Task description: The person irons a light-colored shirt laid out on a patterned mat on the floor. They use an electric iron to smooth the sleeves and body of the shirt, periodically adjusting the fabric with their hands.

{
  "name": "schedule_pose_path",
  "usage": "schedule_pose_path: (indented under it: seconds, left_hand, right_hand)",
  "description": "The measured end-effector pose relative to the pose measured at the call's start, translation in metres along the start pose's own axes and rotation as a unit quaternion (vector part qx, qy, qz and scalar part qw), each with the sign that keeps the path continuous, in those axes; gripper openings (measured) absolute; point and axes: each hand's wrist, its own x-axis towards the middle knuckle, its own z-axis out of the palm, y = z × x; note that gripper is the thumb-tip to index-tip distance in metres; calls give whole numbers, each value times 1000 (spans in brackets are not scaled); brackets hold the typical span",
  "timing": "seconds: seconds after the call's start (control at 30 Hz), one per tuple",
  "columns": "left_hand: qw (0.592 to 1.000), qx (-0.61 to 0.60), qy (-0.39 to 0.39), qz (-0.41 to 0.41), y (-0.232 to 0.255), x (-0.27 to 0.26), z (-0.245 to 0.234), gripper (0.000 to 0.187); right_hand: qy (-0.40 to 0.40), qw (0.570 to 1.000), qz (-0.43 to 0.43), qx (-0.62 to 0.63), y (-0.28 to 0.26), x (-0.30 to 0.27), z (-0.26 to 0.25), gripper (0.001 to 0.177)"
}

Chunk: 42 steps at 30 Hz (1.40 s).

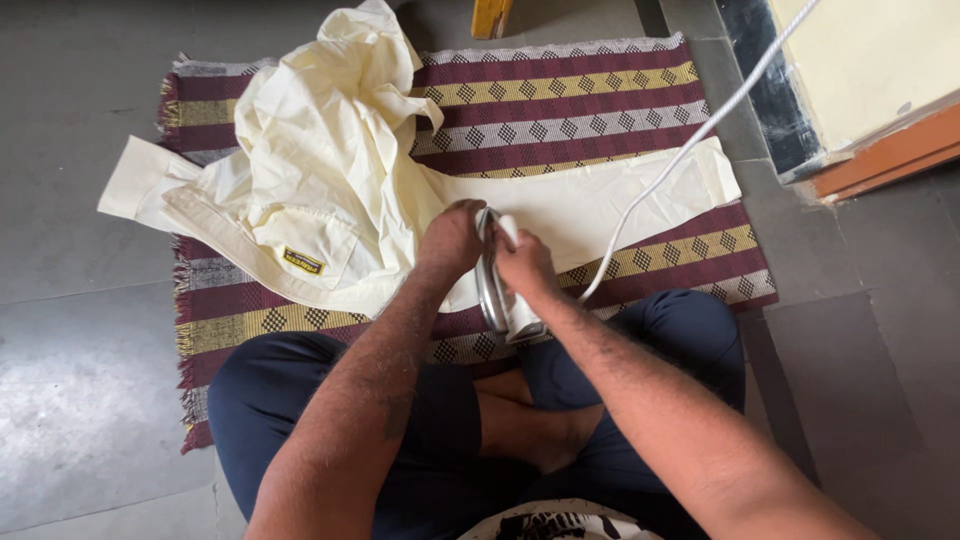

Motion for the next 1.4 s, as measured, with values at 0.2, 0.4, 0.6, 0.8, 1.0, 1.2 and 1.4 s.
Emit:
schedule_pose_path:
  seconds: [0.2, 0.4, 0.6, 0.8, 1.0, 1.2, 1.4]
  left_hand:
    - [950, 258, -162, 72, -10, -8, 25, 90]
    - [907, 345, -236, 44, -4, -15, 31, 121]
    - [911, 336, -238, 34, -6, -14, 35, 120]
    - [908, 336, -247, 27, -2, -14, 31, 119]
    - [912, 329, -244, 23, -1, -15, 33, 118]
    - [923, 313, -220, 37, 0, -18, 35, 120]
    - [909, 340, -237, 48, 7, -19, 34, 118]
  right_hand:
    - [19, 999, 25, -25, -4, 7, -47, 41]
    - [10, 999, -15, -44, -10, 6, -71, 46]
    - [9, 999, -19, -48, -16, 9, -73, 50]
    - [11, 997, -22, -70, -25, 27, -76, 55]
    - [19, 998, -19, -58, -29, 62, -77, 52]
    - [18, 999, -31, -37, -40, 100, -80, 54]
    - [55, 993, -28, -102, -45, 141, -80, 50]
